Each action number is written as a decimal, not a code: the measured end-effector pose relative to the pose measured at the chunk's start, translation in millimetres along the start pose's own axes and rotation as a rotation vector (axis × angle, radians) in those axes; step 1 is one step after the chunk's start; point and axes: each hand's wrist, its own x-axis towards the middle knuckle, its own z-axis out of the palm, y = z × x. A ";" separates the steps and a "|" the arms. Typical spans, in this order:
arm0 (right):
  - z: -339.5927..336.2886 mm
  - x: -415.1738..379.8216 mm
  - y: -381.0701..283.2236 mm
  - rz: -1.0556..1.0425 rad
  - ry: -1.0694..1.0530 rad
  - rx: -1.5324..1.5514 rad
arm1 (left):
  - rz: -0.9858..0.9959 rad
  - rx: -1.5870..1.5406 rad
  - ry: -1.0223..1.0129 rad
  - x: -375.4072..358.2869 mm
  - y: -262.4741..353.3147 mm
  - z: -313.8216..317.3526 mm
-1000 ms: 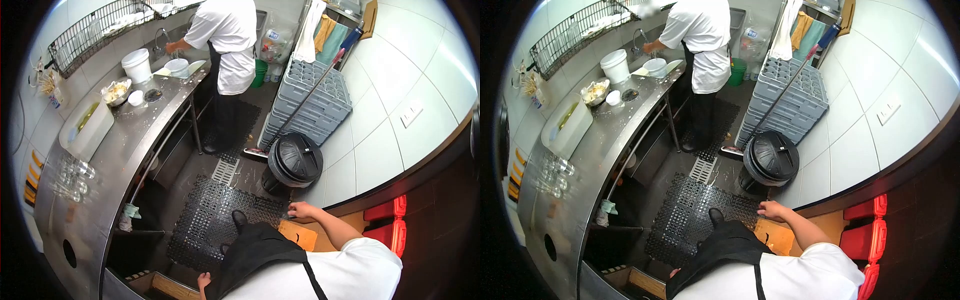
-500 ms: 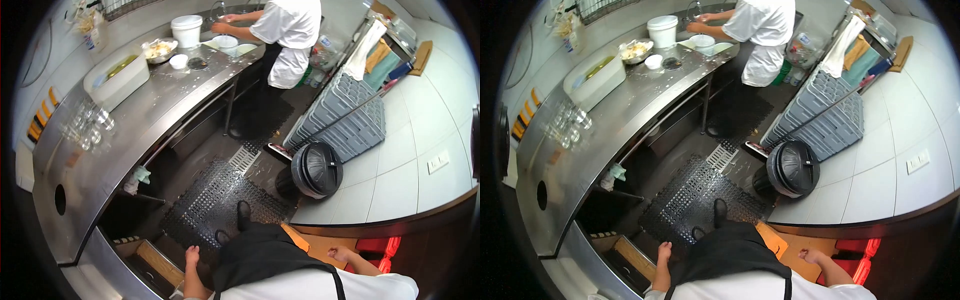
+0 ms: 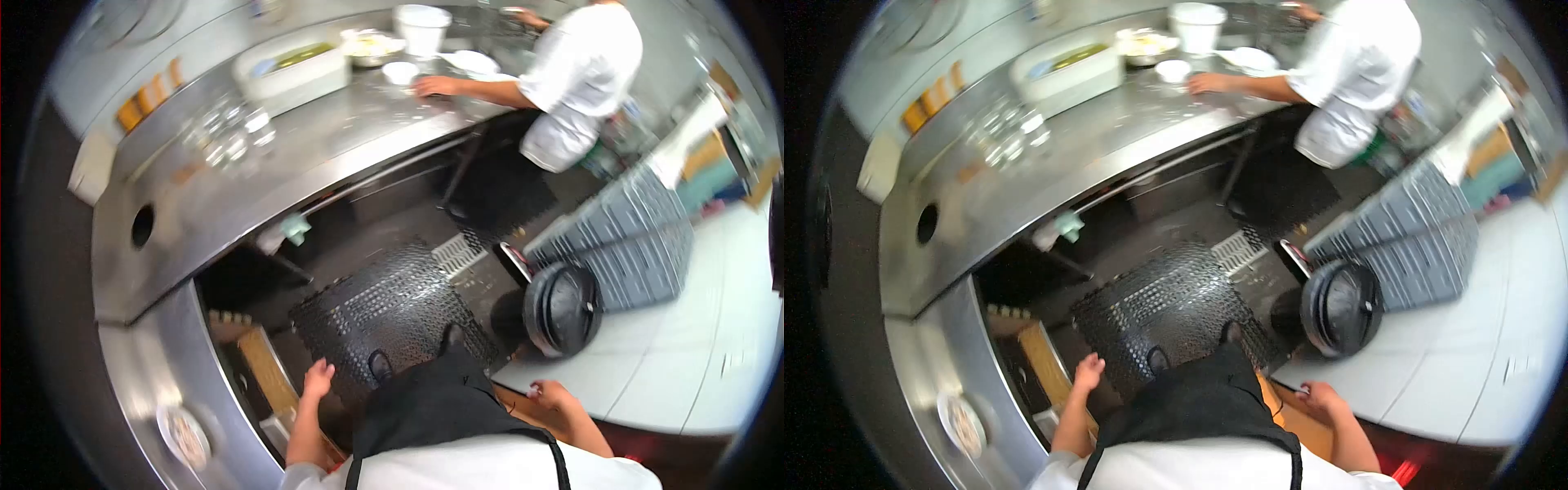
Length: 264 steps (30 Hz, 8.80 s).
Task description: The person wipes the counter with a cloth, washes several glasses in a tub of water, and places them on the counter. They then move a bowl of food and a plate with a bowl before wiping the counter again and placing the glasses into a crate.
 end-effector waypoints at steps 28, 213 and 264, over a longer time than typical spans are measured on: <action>-164.4 113.6 -342.6 -1.497 -0.035 -0.287 | -0.356 -0.810 1.340 -499.1 204.6 207.0; -378.4 331.8 -777.0 -1.555 0.388 -0.125 | 0.769 -0.190 0.247 380.1 409.0 -326.9; -343.4 279.5 -712.8 -1.109 0.631 0.816 | 0.301 -1.070 1.067 438.0 359.3 -352.7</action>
